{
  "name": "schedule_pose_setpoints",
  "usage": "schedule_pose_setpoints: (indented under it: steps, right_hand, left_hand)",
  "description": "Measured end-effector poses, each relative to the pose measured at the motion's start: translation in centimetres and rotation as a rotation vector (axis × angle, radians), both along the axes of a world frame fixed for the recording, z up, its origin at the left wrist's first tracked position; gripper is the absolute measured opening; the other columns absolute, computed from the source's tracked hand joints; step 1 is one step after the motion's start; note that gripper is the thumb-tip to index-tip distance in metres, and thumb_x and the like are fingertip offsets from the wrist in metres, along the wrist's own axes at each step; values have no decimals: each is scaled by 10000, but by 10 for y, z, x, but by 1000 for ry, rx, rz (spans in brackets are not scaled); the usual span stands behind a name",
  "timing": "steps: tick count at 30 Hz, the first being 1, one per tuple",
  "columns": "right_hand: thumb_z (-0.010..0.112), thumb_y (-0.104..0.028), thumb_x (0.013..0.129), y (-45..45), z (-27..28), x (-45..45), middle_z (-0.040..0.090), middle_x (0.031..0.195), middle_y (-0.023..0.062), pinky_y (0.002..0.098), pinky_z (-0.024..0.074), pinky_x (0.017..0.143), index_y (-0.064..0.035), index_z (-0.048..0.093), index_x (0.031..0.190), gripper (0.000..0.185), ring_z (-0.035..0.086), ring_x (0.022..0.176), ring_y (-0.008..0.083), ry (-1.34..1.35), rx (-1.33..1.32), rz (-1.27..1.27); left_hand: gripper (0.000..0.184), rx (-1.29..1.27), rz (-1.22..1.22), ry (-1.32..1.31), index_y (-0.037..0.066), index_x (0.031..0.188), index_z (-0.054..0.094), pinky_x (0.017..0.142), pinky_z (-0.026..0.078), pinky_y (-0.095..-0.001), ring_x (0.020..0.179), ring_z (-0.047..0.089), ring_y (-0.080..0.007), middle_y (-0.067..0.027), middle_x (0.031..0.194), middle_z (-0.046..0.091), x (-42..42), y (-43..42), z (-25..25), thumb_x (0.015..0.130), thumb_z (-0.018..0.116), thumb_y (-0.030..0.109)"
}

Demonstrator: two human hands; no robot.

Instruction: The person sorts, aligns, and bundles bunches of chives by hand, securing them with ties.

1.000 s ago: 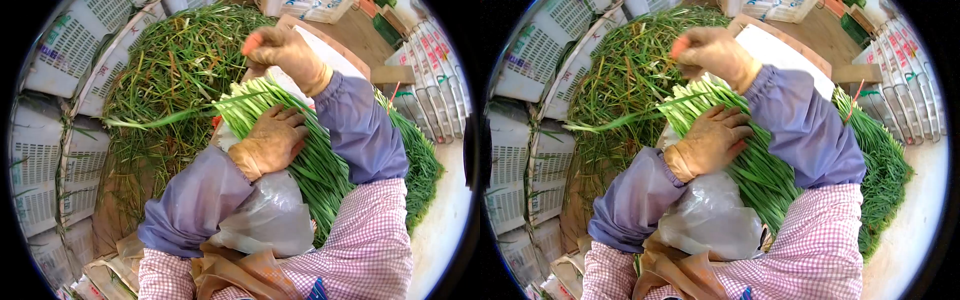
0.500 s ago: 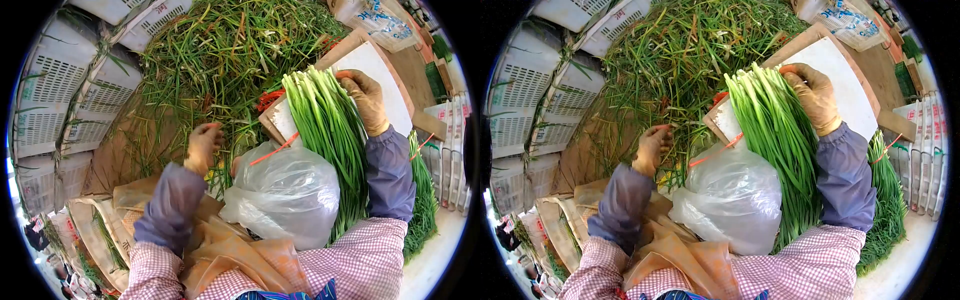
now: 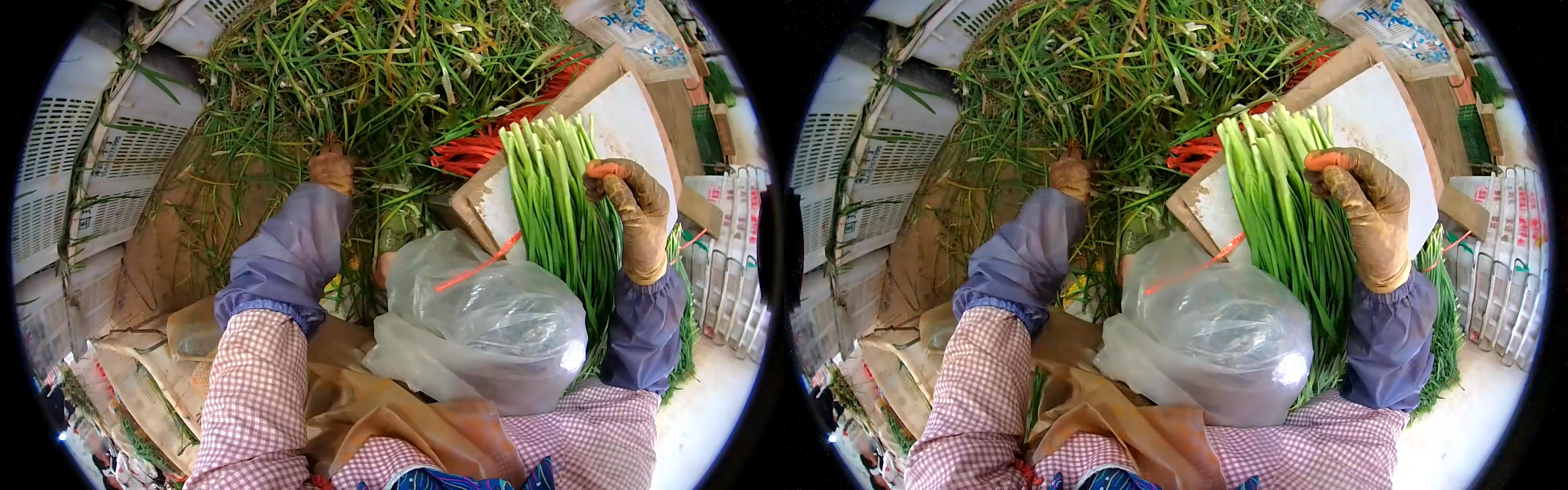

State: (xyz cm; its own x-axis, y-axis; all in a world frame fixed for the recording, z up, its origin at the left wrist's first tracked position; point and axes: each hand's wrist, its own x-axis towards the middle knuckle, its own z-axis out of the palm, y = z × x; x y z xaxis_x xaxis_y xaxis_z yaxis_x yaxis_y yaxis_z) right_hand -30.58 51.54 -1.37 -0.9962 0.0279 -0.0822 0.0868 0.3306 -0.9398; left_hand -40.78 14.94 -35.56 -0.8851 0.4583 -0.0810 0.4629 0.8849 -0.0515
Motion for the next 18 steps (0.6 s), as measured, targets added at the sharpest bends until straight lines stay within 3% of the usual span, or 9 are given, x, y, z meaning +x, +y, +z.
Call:
schedule_pose_setpoints:
  steps: [3,5,6,7,8,10,14,16,18]
  right_hand:
    - [586,-120,885,-6,4,-5,652,934,61,252,479,744,-1,637,977,158,590,786,120,24,51,-24]
    - [578,-106,887,-11,12,-8,648,936,60,242,476,744,4,634,981,155,587,785,115,70,119,-59]
    - [578,-106,887,-15,17,-10,648,936,60,242,476,744,4,634,981,155,587,785,115,81,116,-59]
    - [578,-107,888,-21,22,-12,647,928,59,239,475,745,6,633,985,158,587,786,116,96,79,-29]
    - [577,-107,889,-30,28,-13,645,920,57,237,475,746,8,633,989,162,588,788,118,115,42,4]
    - [573,-124,897,-63,43,-15,638,908,41,233,469,767,6,620,1027,189,584,816,111,102,24,59]
    - [618,-128,827,-127,54,-33,641,920,96,337,460,811,-41,615,1076,264,592,887,241,669,329,574]
    - [624,-113,792,-163,47,-37,630,928,150,388,453,814,-52,616,1077,291,575,895,318,786,286,693]
    - [610,-119,812,-188,33,-40,630,897,163,389,469,769,-37,612,1068,269,585,834,320,736,256,800]
  left_hand:
    - [309,216,-143,90,56,1021,639,613,506,-299,706,590,-192,-74,791,625,6,-31,8,894,536,319]
    - [275,465,73,-247,55,1010,645,675,495,-305,769,592,-198,-74,856,637,7,-34,54,866,586,281]
    - [250,706,289,-588,53,1000,650,737,484,-311,833,595,-204,-73,921,648,8,-32,105,838,636,243]
    - [238,777,474,-719,58,1009,648,700,461,-269,733,567,-124,-49,835,644,15,-27,167,830,652,214]
    - [238,776,472,-700,58,1009,648,700,461,-269,733,567,-124,-49,835,644,17,-34,192,830,652,214]
    - [221,1012,436,-754,36,987,644,650,433,-243,715,526,-81,-13,806,620,23,-49,233,829,649,190]
    - [196,1047,411,-827,22,947,640,629,412,-224,691,501,-64,14,781,589,57,-63,327,818,653,169]
    - [173,1141,309,-798,25,912,633,629,411,-216,697,499,-51,25,780,580,74,-68,349,807,660,161]
    - [160,1150,316,-795,27,894,626,631,408,-208,694,494,-49,30,781,573,94,-70,377,803,661,154]
